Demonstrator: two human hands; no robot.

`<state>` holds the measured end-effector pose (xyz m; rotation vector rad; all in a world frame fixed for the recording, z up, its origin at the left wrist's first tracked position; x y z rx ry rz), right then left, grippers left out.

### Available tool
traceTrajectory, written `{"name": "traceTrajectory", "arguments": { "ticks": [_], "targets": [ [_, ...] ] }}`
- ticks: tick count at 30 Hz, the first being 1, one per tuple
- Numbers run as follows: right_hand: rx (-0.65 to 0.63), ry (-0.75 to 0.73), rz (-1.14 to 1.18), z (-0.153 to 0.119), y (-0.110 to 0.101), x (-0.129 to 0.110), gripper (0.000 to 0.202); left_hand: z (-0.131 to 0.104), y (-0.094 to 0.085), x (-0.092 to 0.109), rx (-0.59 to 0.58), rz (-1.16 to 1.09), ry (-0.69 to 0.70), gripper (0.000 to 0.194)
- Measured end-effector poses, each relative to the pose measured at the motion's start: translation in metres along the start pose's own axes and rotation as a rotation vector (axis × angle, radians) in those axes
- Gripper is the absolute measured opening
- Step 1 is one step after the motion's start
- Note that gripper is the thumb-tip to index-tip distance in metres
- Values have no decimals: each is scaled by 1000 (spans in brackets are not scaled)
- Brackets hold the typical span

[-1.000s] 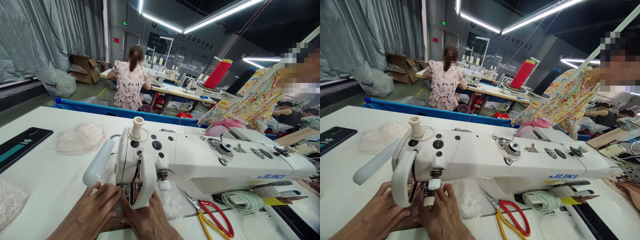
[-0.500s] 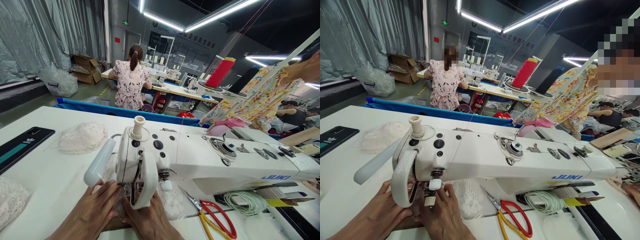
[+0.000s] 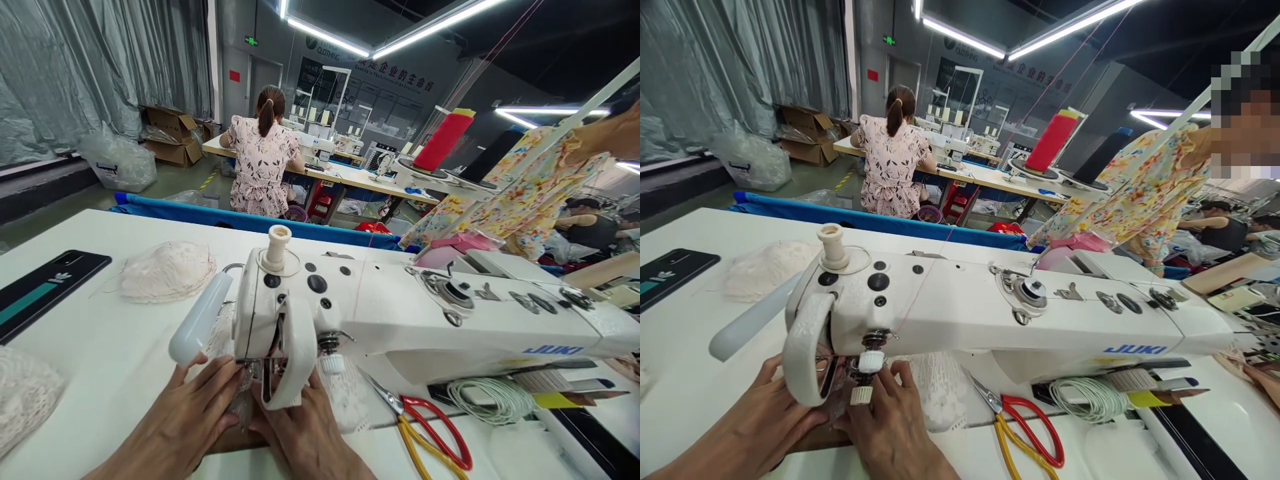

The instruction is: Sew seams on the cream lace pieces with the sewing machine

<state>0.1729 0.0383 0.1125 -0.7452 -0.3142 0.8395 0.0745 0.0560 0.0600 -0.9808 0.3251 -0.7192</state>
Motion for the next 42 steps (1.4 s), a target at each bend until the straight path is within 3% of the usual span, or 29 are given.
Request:
{"name": "traceTrajectory", "arguments": {
  "ticks": [6,9,14,19,24,31,42],
  "targets": [
    [-185,19,-13,-1,17,-3,30,-2,-10,7,101,-74,34,28],
    [-174,15,-26,-4,17,-2,29,-4,-13,8,112,-105,39,34],
    [-98,-40,-45,-6,11,-4,25,-6,-20,8,125,-147,38,26],
    [-77,-32,-38,0,7,-4,25,2,-34,15,124,-123,83,38],
    [-92,-30,-23,6,4,-5,25,4,-41,15,127,-121,70,36],
    [-194,-10,-4,0,14,-3,15,1,-29,14,85,-103,77,29],
    [-134,-3,8,5,6,-3,29,2,-27,12,122,-139,63,35]
  ]
}}
Point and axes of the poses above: each hand's wrist, its own z-axis towards the middle knuckle, its own y-axis out of the palm, x = y × z, the point moved 10 cm from there along z, towards the middle knuckle, and after that the axes turned 4 degrees about -y, right-handed, at the moved point
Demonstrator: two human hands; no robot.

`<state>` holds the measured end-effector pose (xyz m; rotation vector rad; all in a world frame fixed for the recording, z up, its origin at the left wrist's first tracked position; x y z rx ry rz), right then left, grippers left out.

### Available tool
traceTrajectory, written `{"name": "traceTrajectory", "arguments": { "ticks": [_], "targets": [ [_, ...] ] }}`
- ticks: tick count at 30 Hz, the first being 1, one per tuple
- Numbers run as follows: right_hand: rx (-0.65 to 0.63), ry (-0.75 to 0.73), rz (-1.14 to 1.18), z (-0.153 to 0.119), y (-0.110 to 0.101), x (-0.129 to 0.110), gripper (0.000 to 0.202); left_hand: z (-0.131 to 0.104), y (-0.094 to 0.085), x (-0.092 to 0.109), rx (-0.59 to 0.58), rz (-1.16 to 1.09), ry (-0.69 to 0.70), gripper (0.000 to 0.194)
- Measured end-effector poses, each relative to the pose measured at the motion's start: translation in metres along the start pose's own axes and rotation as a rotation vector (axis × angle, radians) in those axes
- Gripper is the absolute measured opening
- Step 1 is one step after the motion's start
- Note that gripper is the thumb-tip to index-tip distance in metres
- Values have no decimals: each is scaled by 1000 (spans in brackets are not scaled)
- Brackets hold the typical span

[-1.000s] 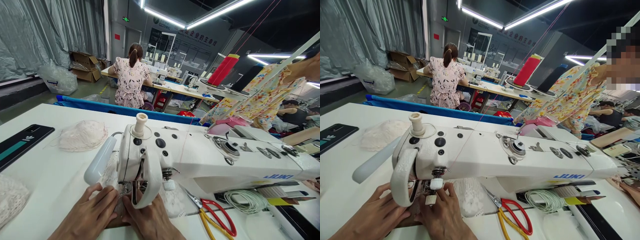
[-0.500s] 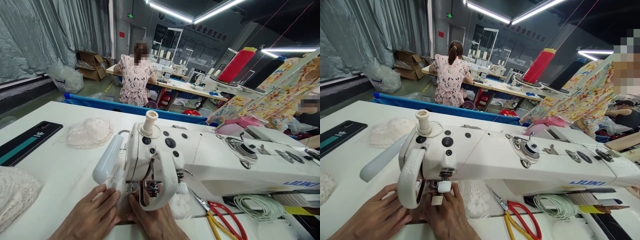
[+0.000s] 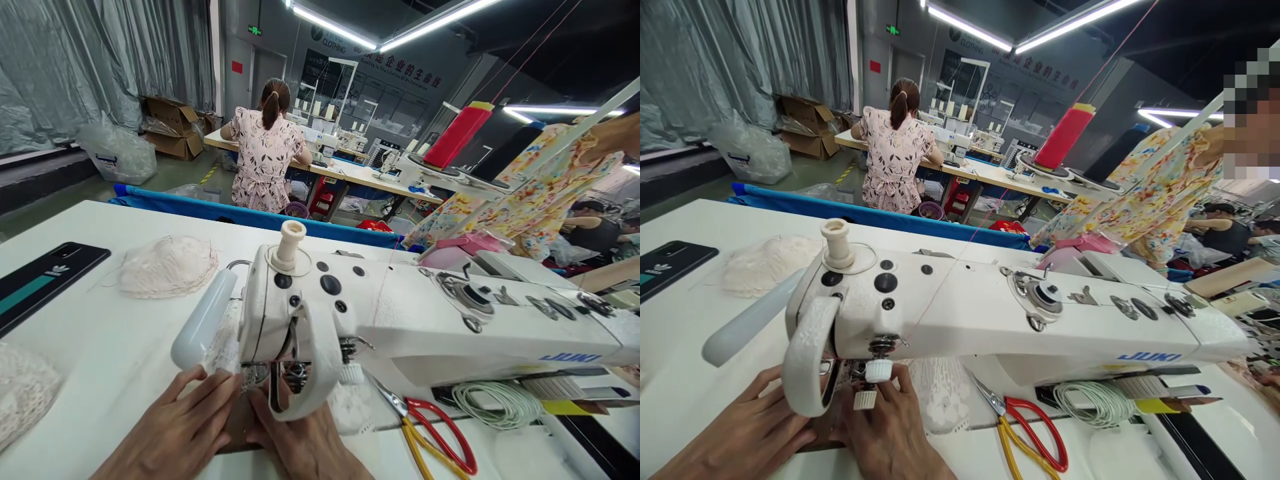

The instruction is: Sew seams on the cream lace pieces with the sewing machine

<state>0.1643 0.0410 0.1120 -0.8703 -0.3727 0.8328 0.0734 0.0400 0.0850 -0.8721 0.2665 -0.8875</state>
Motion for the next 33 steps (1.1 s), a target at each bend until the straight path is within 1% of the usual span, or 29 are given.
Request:
{"name": "traceTrajectory", "arguments": {
  "ticks": [3,8,12,14,18,22,25,28,30,31,33],
  "targets": [
    [12,-17,5,2,-2,-2,29,-2,2,-2,-5,-30,-18,32],
    [39,-26,-40,2,-4,-4,29,-6,5,1,-39,-6,23,33],
    [29,-34,-38,2,-2,-5,22,-10,8,0,-44,24,23,34],
    [54,-32,-35,2,-5,-6,21,-13,10,-1,-47,51,25,31],
    [81,-25,-38,4,-9,-6,28,-15,13,-1,-42,66,27,27],
    [96,-20,-40,3,-10,-5,30,-12,8,-1,-19,40,28,28],
    [96,-27,-33,0,-5,-6,28,-8,3,2,7,24,34,27],
    [179,-36,-49,-3,-6,-8,32,-7,-2,3,34,0,27,31],
    [238,-31,-55,-5,-7,-8,36,-8,-2,5,26,-8,30,33],
    [243,-28,-54,-5,-6,-7,37,-8,-1,5,19,-12,33,33],
    [198,-27,-47,-5,-1,-6,37,-8,-1,2,7,-19,13,34]
  ]
}}
Point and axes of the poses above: each hand's wrist, its own z-axis towards the middle knuckle, its own y-axis out of the palm, x = y × z, the point moved 10 cm from there along z, towards the middle knuckle, and after that the axes turned 4 degrees about -y, right-handed, at the moved point
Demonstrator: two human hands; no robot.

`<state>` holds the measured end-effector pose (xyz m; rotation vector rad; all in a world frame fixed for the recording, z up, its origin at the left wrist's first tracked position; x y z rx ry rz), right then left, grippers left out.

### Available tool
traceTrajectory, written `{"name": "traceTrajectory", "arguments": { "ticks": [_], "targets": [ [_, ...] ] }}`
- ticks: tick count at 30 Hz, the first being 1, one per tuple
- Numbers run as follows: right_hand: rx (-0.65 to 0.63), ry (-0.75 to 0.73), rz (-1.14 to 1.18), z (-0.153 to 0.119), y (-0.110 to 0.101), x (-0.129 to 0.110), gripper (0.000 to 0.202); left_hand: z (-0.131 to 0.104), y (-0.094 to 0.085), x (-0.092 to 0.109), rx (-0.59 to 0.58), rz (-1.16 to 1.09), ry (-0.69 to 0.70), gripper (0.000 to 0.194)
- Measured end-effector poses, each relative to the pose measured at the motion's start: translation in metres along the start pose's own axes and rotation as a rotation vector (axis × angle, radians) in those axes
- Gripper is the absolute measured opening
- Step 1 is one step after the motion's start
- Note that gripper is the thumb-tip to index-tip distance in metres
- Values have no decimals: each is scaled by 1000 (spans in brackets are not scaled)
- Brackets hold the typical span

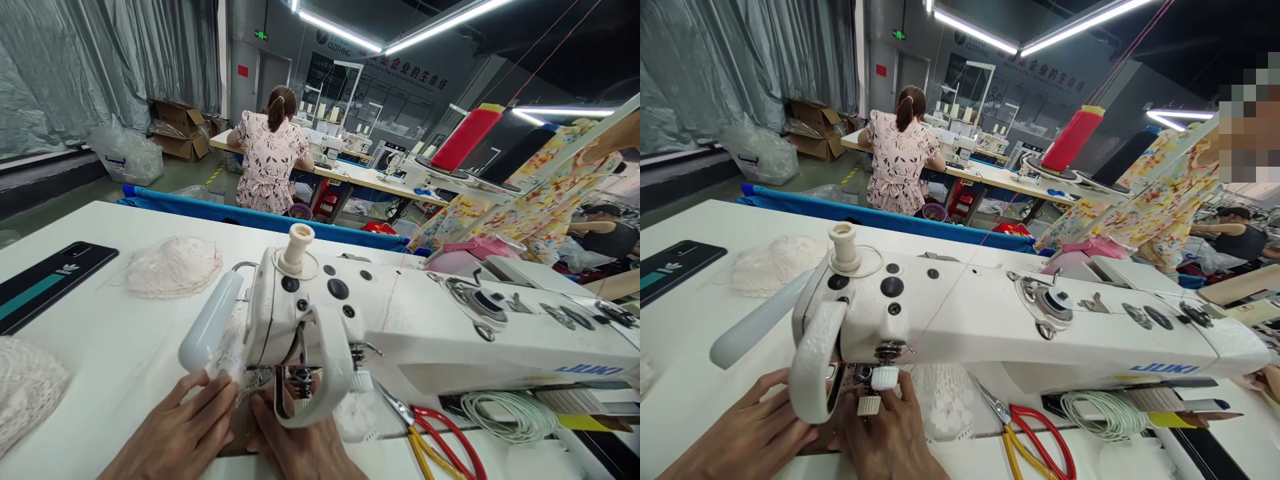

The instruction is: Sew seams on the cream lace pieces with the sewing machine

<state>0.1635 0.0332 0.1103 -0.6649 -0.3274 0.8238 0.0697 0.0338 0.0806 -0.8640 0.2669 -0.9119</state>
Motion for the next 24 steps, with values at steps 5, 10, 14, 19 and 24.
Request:
{"name": "traceTrajectory", "arguments": {
  "ticks": [5,10,14,19,24],
  "targets": [
    [-48,43,14,-11,8,4,32,7,-5,-9,6,-2,-48,37],
    [-70,71,20,-20,14,4,25,11,-12,-15,13,-31,-64,44],
    [-102,75,14,-20,15,4,26,14,-14,-10,-10,34,-17,45],
    [-85,68,3,-22,15,5,23,16,-20,-8,38,84,-15,45],
    [-70,53,4,-20,13,3,23,11,-18,-3,34,73,34,38]
  ]
}}
Point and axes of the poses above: each hand's wrist, its own z-axis towards the middle knuckle, its own y-axis out of the palm, x = y × z, the point moved 10 cm from there along z, towards the middle knuckle, and after that the axes turned 4 degrees about -y, right-handed, at the moved point
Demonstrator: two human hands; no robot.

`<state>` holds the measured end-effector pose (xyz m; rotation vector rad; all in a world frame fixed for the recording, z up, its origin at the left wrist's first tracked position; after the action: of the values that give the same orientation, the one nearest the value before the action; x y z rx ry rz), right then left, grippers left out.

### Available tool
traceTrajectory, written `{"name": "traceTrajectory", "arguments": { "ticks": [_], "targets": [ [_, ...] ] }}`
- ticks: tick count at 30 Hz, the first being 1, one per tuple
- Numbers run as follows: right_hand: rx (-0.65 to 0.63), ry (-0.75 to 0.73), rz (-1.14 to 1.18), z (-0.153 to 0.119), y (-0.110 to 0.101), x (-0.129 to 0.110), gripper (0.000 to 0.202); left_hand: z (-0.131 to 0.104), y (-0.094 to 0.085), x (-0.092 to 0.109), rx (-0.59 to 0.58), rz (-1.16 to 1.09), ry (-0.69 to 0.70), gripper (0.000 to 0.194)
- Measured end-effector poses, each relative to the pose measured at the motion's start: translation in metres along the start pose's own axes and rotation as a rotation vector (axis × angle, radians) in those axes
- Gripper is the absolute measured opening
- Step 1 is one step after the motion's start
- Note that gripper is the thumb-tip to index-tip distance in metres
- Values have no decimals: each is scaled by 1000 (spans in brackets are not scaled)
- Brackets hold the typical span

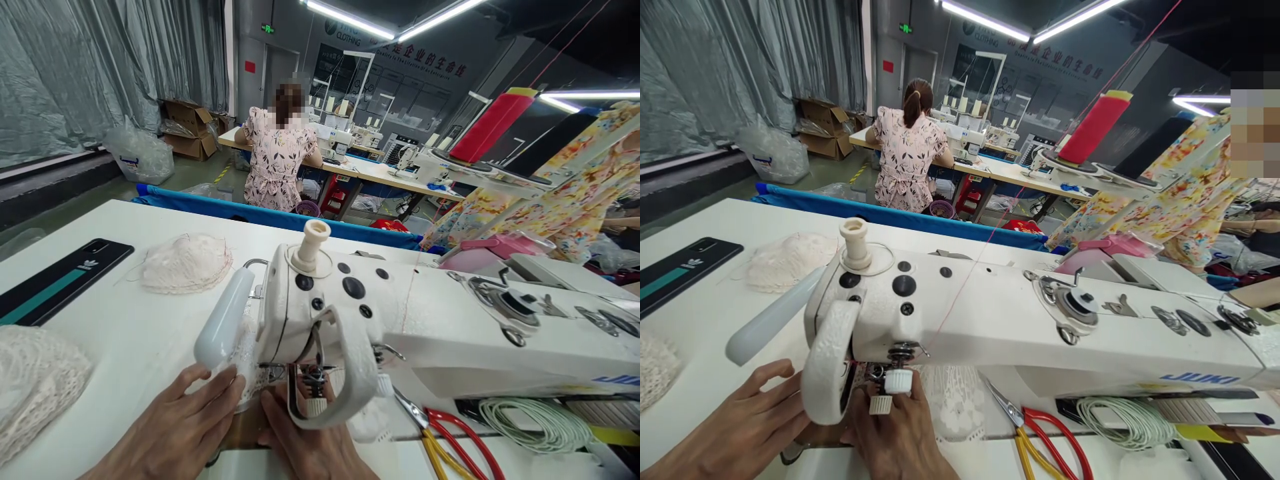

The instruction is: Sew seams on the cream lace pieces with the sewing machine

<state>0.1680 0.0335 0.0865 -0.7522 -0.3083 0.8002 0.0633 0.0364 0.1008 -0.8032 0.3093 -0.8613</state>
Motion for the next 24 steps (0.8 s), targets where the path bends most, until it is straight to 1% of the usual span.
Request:
{"name": "traceTrajectory", "arguments": {
  "ticks": [4,7,10,13,15,20,24],
  "targets": [
    [-55,3,11,1,4,0,23,-6,6,-7,-11,-85,-62,37],
    [-39,-2,3,2,3,0,25,-10,13,-10,-47,-111,-81,33],
    [-7,-7,1,8,-4,-1,30,-13,18,-6,-102,-104,-33,31],
    [-41,-25,0,16,-9,-2,29,-12,19,0,-150,-79,41,34],
    [-69,-36,-10,21,-11,-3,28,-9,19,1,-167,-66,48,36],
    [-97,-48,23,23,-11,-3,25,-5,19,-7,-134,-83,-41,32],
    [-69,-51,20,25,-16,-3,24,-6,24,-10,-132,-103,-72,36]
  ]
}}
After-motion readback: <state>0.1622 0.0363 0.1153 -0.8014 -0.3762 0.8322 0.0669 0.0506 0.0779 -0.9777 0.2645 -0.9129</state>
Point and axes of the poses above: each hand's wrist, its own z-axis towards the middle knuckle, its own y-axis out of the palm, x = y × z, the point moved 10 cm from there along z, towards the middle knuckle, and after that the axes turned 4 degrees about -y, right-handed, at the moved point
